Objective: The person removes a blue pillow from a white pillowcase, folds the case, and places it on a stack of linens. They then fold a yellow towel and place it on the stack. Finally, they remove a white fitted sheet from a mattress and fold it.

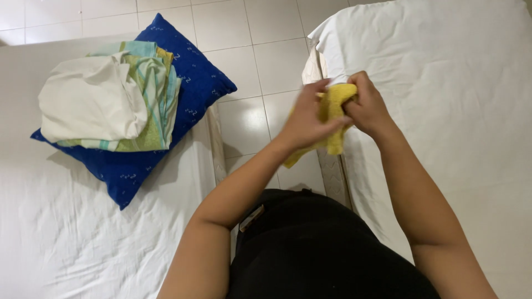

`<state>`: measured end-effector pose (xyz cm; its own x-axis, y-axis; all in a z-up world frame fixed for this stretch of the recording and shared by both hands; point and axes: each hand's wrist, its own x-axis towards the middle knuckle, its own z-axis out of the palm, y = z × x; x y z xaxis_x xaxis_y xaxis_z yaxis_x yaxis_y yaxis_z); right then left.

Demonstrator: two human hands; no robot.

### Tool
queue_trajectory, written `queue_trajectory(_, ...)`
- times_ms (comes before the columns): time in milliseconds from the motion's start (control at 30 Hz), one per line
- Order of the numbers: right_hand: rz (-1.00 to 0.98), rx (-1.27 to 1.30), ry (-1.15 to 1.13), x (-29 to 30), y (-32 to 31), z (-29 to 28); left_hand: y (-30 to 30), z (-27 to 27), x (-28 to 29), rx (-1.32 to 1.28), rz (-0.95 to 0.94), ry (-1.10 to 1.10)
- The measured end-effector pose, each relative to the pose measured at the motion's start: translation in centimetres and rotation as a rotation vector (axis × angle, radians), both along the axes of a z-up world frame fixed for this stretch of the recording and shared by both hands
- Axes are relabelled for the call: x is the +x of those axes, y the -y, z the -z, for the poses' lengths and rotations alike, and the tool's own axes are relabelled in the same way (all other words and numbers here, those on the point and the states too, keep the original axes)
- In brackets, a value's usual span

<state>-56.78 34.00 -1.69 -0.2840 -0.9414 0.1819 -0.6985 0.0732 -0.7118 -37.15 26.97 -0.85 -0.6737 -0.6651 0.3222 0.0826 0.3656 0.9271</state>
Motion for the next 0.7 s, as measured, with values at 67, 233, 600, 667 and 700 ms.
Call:
queue_trajectory(67,0.003,-0.037,-0.002,-1.0,-0.9,0.3,-1.8,0.3,-1.7,-0.172,-0.108,0.046)
queue_trajectory(233,-0.038,-0.060,0.124,-2.3,-2.5,-0.2,-1.4,2.4,-4.0,-0.173,-0.187,0.197)
queue_trajectory(600,0.451,-0.359,-0.291,-2.4,-4.8,5.7,0.8,-0.7,-1.9,-0.631,-0.492,0.230)
queue_trajectory(667,0.494,-0.240,-0.311,-5.1,-6.5,9.7,2.3,-1.0,0.2,-0.635,-0.560,0.240)
queue_trajectory(700,0.538,-0.119,-0.332,-6.5,-7.1,11.7,3.1,-1.1,1.3,-0.638,-0.624,0.248)
